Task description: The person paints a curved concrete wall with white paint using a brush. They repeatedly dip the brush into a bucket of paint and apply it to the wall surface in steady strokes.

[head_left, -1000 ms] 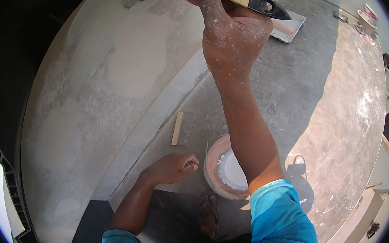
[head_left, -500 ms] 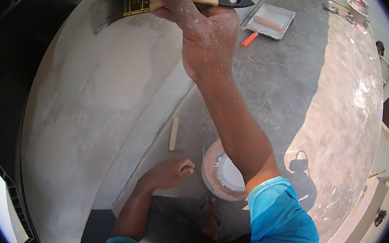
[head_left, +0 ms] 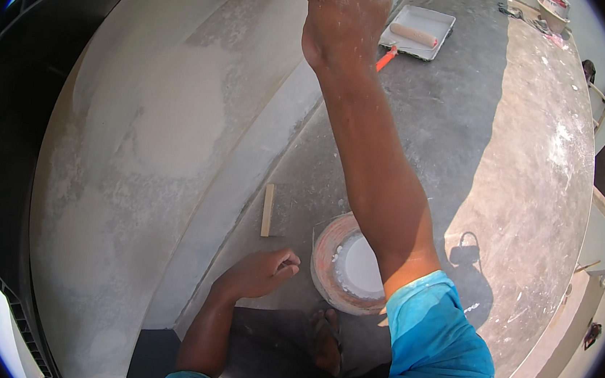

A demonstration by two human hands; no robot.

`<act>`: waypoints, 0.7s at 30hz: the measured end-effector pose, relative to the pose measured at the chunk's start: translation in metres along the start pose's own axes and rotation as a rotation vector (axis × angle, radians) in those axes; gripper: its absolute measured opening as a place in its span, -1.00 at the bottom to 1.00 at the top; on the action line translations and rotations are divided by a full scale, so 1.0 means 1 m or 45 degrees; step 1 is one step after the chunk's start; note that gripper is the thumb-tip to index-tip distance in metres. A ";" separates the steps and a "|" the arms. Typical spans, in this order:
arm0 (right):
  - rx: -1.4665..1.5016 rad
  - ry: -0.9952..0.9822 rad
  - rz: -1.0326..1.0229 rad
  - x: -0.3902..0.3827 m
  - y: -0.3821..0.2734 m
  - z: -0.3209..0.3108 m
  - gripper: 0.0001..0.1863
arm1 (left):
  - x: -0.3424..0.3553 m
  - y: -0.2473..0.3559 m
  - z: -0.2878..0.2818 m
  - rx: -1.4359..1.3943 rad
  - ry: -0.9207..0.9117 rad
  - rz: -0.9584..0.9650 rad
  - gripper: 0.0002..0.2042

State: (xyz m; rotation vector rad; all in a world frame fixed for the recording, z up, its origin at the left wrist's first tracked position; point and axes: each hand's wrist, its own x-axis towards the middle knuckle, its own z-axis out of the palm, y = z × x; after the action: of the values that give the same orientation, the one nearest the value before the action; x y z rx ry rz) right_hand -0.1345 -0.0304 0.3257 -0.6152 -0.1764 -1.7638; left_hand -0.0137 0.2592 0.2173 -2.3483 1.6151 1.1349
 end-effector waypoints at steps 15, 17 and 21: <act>-0.016 0.050 -0.063 0.019 0.004 -0.005 -0.54 | 0.003 -0.002 -0.001 0.002 -0.028 -0.044 -0.59; -0.031 0.077 -0.049 0.024 0.004 -0.006 -0.53 | 0.003 -0.002 -0.001 0.005 -0.026 -0.039 -0.59; 0.026 0.189 -0.117 0.043 0.018 -0.007 -0.58 | 0.002 0.000 -0.003 0.003 -0.023 -0.024 -0.60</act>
State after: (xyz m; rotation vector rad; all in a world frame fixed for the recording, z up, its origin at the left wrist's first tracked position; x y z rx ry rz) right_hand -0.1271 -0.0754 0.3378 -0.4654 -0.1215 -1.8863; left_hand -0.0118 0.2566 0.2184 -2.3399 1.5839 1.1466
